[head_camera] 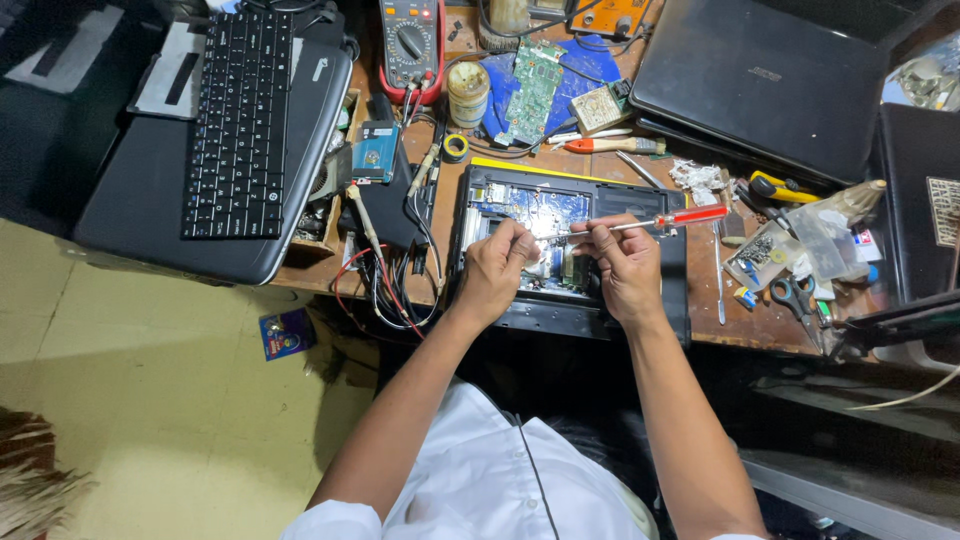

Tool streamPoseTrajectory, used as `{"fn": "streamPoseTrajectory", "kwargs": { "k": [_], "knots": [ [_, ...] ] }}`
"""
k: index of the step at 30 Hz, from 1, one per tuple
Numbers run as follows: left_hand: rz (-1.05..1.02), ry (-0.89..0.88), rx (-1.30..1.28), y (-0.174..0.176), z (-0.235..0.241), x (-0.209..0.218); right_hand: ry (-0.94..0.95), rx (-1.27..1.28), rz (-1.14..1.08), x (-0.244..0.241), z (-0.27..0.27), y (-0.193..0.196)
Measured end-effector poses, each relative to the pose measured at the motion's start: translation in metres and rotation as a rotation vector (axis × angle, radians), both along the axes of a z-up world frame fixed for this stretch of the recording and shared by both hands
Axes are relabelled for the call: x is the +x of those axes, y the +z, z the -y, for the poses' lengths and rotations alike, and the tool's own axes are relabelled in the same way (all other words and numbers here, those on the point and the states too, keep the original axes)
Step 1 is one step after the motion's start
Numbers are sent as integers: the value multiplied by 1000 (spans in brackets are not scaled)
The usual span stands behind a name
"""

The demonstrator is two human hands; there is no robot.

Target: The person uses a red-handled screwdriver to remove screws from the internal chassis of a disassembled laptop. They repeatedly loosen and tighten screws in the same area while handling the laptop's internal components on a cluttered workbench.

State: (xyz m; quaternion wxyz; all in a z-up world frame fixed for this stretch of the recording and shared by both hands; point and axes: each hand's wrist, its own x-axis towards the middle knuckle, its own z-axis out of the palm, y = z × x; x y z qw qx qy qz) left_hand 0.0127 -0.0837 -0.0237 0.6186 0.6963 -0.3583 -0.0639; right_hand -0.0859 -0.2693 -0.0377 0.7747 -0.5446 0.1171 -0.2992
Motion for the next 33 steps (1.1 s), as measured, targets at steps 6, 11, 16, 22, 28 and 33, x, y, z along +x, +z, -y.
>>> {"fn": "streamPoseTrajectory", "kwargs": {
  "k": [6, 11, 16, 22, 28, 33],
  "knots": [
    [7, 4, -11, -1, 1, -1, 1, -30, 7, 1, 1, -5],
    [10, 3, -28, -4, 1, 0, 1, -39, 9, 1, 2, -6],
    [34, 11, -23, -13, 2, 2, -9, -47, 8, 1, 2, -7],
    [86, 33, -19, -22, 5, 3, -28, -71, -11, 3, -1, -3],
    [97, 103, -34, -27, 7, 6, 6, -106, -28, 9, -5, 9],
    [13, 220, -18, -24, 4, 9, 50, -192, -31, 19, -5, 23]
  ]
}}
